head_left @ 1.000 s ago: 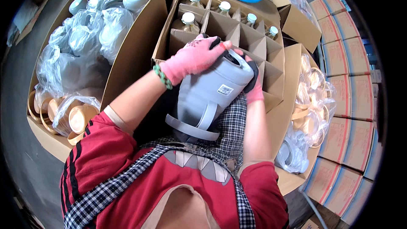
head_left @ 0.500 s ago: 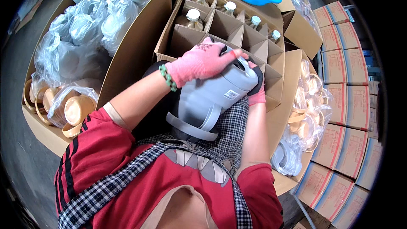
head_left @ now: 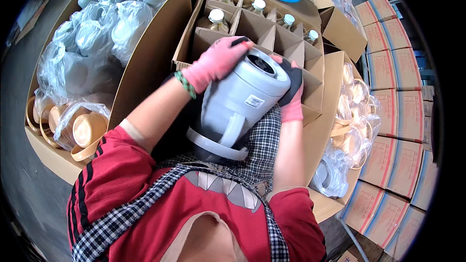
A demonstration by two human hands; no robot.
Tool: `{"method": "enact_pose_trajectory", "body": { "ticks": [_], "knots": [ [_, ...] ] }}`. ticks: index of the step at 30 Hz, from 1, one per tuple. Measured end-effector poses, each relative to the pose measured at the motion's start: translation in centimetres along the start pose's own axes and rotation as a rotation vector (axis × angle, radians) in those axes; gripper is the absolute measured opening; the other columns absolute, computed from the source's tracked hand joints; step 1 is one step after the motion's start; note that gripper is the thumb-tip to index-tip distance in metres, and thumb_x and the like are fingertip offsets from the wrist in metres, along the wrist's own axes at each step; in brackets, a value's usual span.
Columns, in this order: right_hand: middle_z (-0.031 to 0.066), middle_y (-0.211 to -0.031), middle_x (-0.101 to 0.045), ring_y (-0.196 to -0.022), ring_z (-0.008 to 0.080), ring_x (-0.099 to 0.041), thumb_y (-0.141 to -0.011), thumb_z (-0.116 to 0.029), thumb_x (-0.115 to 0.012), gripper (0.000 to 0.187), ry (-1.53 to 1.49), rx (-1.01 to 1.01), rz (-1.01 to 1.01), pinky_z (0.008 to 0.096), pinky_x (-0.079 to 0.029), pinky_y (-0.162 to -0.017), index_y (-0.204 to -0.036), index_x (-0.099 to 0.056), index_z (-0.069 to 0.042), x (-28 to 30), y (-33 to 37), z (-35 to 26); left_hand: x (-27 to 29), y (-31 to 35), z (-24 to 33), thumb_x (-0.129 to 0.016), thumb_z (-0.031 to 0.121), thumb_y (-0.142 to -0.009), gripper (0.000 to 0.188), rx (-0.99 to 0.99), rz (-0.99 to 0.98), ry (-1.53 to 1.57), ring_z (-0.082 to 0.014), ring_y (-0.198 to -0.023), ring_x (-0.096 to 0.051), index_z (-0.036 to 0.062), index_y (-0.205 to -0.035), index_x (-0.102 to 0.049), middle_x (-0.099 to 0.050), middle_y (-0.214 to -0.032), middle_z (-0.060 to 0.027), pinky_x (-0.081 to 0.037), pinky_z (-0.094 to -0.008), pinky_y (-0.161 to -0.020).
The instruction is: The person sits on the floor and unpacks plastic-wrapped kettles from a cardboard box. They remove the plastic wrapping, separate the kettle lid from the body, and then reassemble the kettle. The person then places the assembled kettle back into the box.
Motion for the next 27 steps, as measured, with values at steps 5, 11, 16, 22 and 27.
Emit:
{"method": "enact_pose_trajectory", "body": {
  "ticks": [5, 11, 16, 22, 27],
  "knots": [
    [0.0076, -0.094, -0.056, -0.080, 0.0166, -0.053, -0.085, -0.053, -0.037, 0.057, 0.614, 0.248, 0.276, 0.0285, -0.041, -0.077, -0.099, -0.055, -0.001, -1.4, 3.3, -0.5, 1.1, -2.1, -3.5, -0.046, 0.030, -0.087, 0.036, 0.359, -0.126, 0.538, -0.0116, -0.082, -0.055, 0.0006, -0.106, -0.054, -0.058, -0.093, -0.0076, -0.045, -0.0245, -0.074],
    [0.0112, -0.100, -0.057, -0.089, 0.0186, -0.054, -0.089, -0.040, -0.032, 0.049, 0.085, -0.044, 0.031, 0.0282, -0.041, -0.081, -0.105, -0.052, 0.002, -0.8, 0.0, -0.4, 0.6, 0.6, 0.2, -0.055, 0.036, -0.082, 0.046, 0.165, 0.060, 0.158, -0.0083, -0.079, -0.049, -0.0006, -0.111, -0.053, -0.055, -0.086, -0.0016, -0.040, -0.0209, -0.072],
    [0.0099, -0.100, -0.055, -0.095, 0.0185, -0.051, -0.090, -0.043, -0.026, 0.054, 0.437, 0.098, 0.169, 0.0297, -0.040, -0.085, -0.106, -0.050, 0.003, -1.5, 2.2, -0.4, 2.0, -1.8, -1.6, -0.045, 0.028, -0.089, 0.036, 0.289, -0.176, 0.350, -0.0109, -0.083, -0.056, -0.0025, -0.105, -0.055, -0.059, -0.096, -0.0081, -0.046, -0.0231, -0.071],
    [0.0114, -0.095, -0.057, -0.086, 0.0183, -0.055, -0.086, -0.031, -0.040, 0.041, -0.102, -0.059, -0.038, 0.0297, -0.044, -0.081, -0.104, -0.052, 0.004, -1.3, -0.2, -0.2, 0.4, 1.9, 0.3, -0.045, 0.034, -0.086, 0.042, 0.111, 0.074, 0.127, -0.0153, -0.082, -0.054, -0.0026, -0.103, -0.055, -0.059, -0.089, -0.0116, -0.042, -0.0264, -0.074],
    [0.0087, -0.092, -0.057, -0.083, 0.0148, -0.052, -0.086, -0.040, -0.042, 0.043, 0.543, 0.293, 0.266, 0.0261, -0.042, -0.079, -0.097, -0.056, -0.001, -1.9, 4.2, -0.3, 2.7, -0.3, 0.0, -0.045, 0.024, -0.088, 0.031, 0.245, 0.089, 0.352, -0.0135, -0.086, -0.055, -0.0015, -0.098, -0.058, -0.059, -0.095, -0.0087, -0.043, -0.0264, -0.080]
  ]
}}
Point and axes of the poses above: each hand's wrist, its own y-axis away from the middle knuckle, its own x-axis out of the back of the hand, z = x × y, the point moved 3 cm from there along -y, towards the middle knuckle
